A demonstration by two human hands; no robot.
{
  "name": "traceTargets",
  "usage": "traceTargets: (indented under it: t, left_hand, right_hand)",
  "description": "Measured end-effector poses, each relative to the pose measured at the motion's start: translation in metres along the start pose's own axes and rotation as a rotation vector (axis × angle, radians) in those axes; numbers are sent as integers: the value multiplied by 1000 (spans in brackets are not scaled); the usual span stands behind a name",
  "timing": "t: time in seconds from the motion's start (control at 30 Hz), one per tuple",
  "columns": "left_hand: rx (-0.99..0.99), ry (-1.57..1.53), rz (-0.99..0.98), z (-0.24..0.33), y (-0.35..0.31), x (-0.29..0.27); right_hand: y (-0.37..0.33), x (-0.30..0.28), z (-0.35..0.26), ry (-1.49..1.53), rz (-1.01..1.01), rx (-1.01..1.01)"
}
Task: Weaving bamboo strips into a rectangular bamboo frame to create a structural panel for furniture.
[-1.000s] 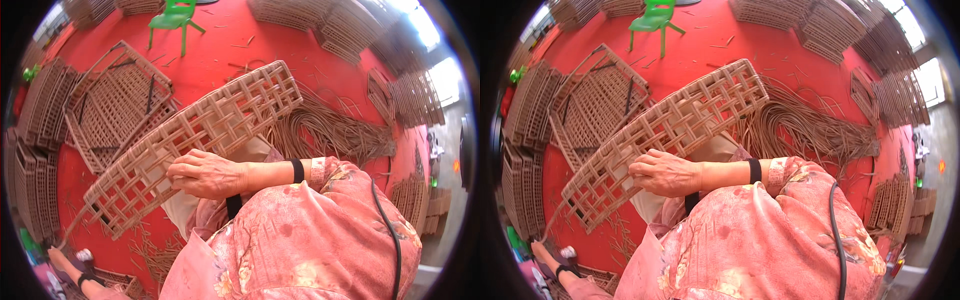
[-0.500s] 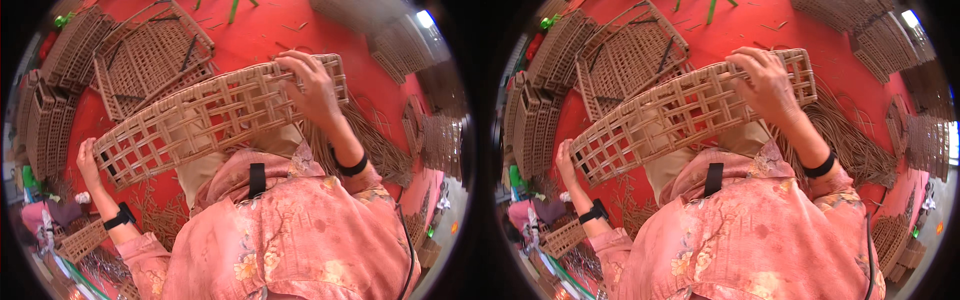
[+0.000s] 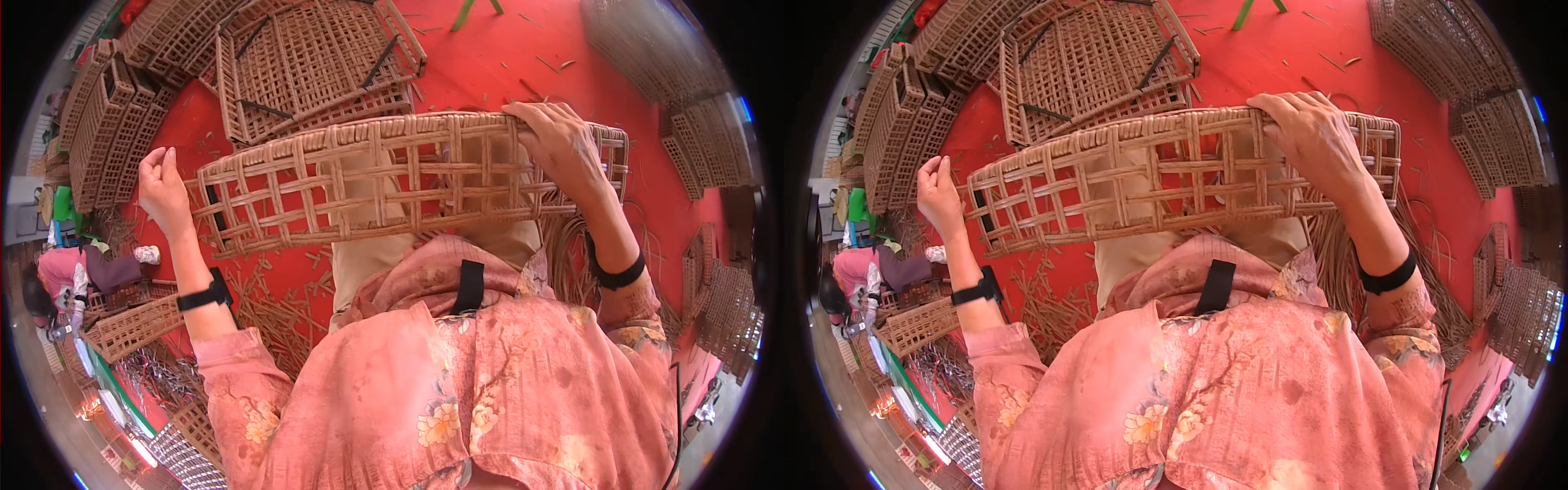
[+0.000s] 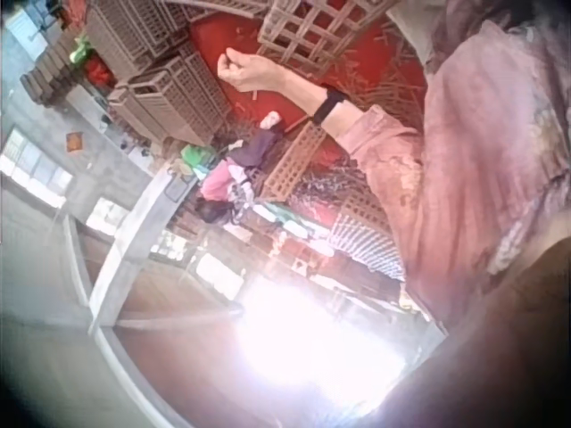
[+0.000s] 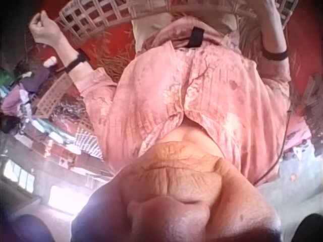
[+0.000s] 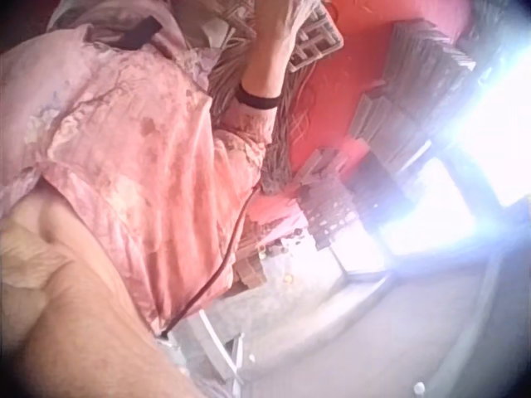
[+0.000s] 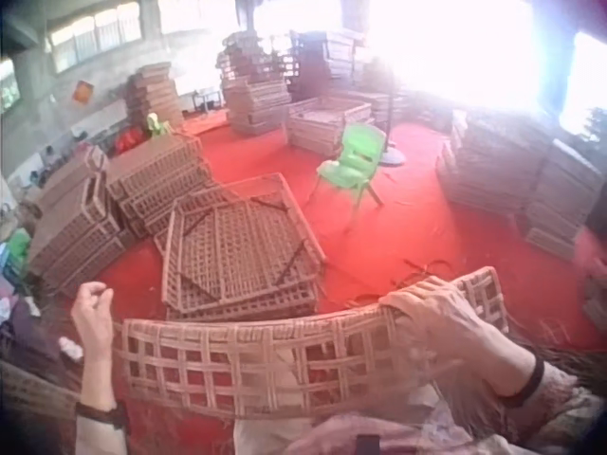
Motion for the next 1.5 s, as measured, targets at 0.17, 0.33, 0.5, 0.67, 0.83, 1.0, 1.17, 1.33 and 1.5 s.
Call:
traceTargets:
  t: [0.17,0.33,0.5,0.67,0.83,1.0,1.17,1.33,1.5]
  left_hand:
    - [-71,-188,26,-37,-3,23]
    - [-97,-118,49,-38,-11,22]
    - [-149,-75,45,-34,-16,23]
    - [-184,-260,42,-44,-20,32]
    - [-257,-373,40,-46,-27,36]
    - [-304,-356,40,-47,-30,33]
    - [-335,-347,41,-38,-33,35]
    - [-349,-348,45,-46,-35,39]
    - [-389,-382,36,-45,-37,37]
  right_hand:
    - [12,3,4,90,-186,97]
    - [37,6,-51,279,-11,49]
    - [45,48,-93,143,40,-133]
    - [59,53,-83,151,22,-191]
    - [72,62,-72,291,-354,73]
    - [76,59,-112,50,-386,8]
    - [89,67,-149,94,-177,-101]
    - [99,86,-157,41,-249,-195]
    - [111,81,-145,224,-347,-93]
Point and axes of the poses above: each hand's wrist, its own y-axis towards the middle knuckle, its own x-axis out of the palm, z = x × y, the point moved 8 cm from there along y, towards the middle knuckle, and after that the axes turned 9 degrees about z, right-handed, at the moved point
